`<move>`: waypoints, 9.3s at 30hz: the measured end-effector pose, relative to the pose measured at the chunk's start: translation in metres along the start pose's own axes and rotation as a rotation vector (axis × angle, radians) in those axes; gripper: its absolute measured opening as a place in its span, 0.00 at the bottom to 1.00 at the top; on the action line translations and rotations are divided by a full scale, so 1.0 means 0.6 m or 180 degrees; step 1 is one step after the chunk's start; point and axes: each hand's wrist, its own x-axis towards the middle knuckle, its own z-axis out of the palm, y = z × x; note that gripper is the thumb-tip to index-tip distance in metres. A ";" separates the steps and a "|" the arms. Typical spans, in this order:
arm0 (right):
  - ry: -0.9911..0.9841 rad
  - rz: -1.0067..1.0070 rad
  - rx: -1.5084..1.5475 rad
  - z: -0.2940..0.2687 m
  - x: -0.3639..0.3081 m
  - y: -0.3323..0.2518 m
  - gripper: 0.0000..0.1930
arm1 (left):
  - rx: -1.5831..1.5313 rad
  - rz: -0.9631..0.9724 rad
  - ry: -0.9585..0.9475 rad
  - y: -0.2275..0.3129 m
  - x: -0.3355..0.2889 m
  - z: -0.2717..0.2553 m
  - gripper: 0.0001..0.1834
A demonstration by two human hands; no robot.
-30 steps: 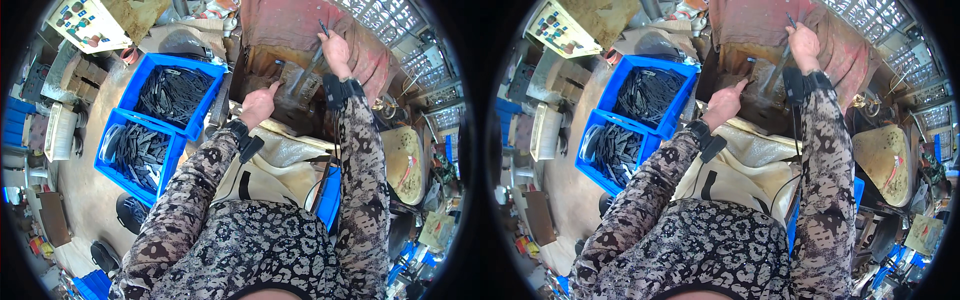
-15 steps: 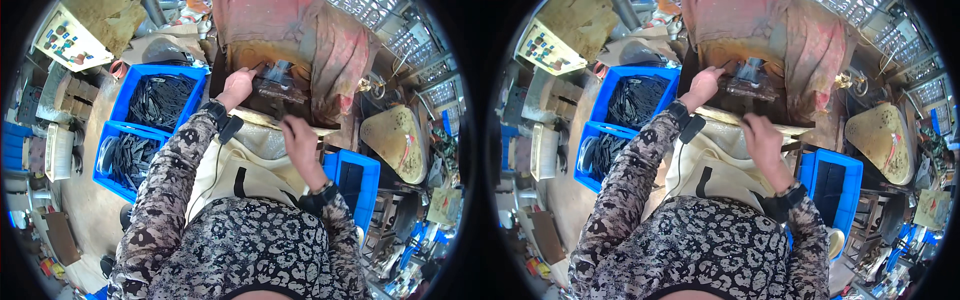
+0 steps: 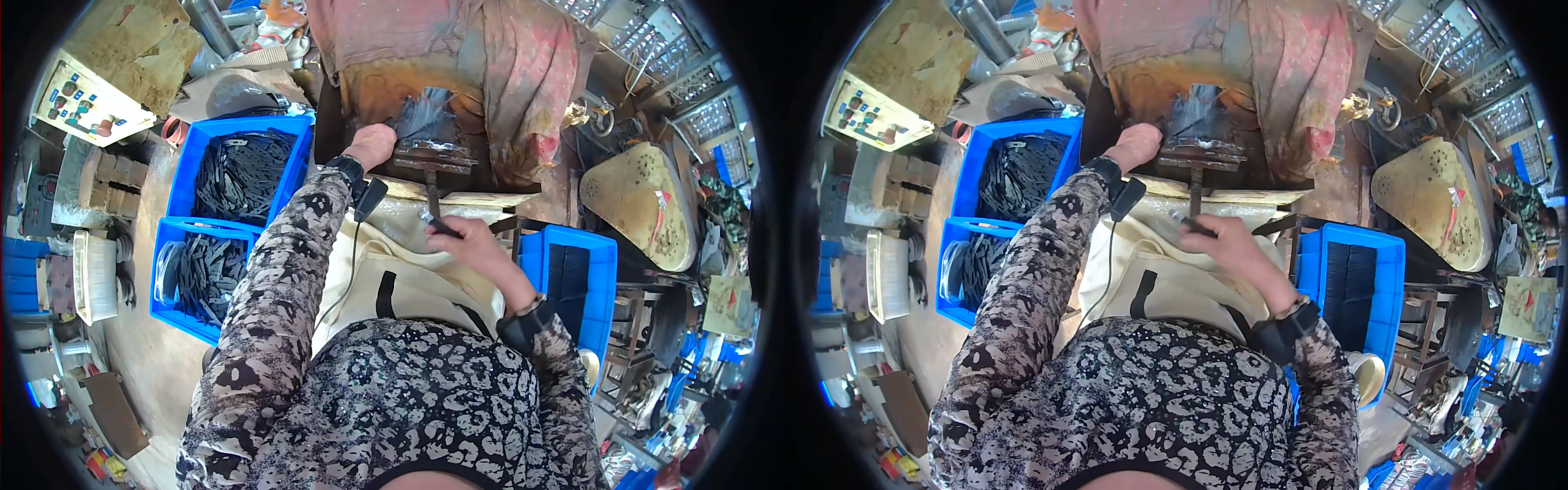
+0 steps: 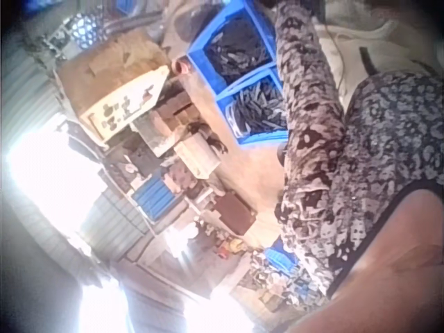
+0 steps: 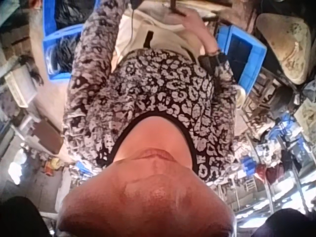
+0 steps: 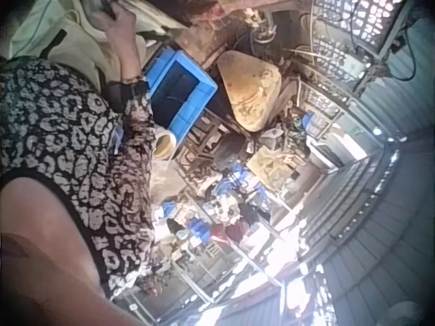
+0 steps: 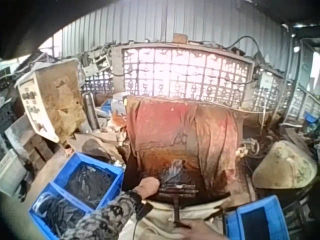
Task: The person picks up metal pieces from a blue bin, places them into a machine to be ground, and then moves the finished pieces into a separate blue bin.
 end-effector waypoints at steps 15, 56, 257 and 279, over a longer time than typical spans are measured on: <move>0.1513 0.0709 0.3267 -0.070 0.137 0.044 0.14 | -0.2097 -0.0217 0.1074 0.097 -0.107 -0.134 0.10; 0.2570 0.0269 -0.1150 -0.099 0.135 0.124 0.07 | -0.0969 0.0880 0.0144 0.017 -0.005 -0.053 0.23; 0.1343 0.1818 -0.0732 -0.155 0.159 0.221 0.23 | -0.1096 -0.0889 0.1073 0.022 -0.097 -0.040 0.13; 0.1649 0.1708 -0.1266 -0.155 0.161 0.221 0.25 | -0.1024 -0.0876 0.0965 0.026 -0.093 -0.041 0.11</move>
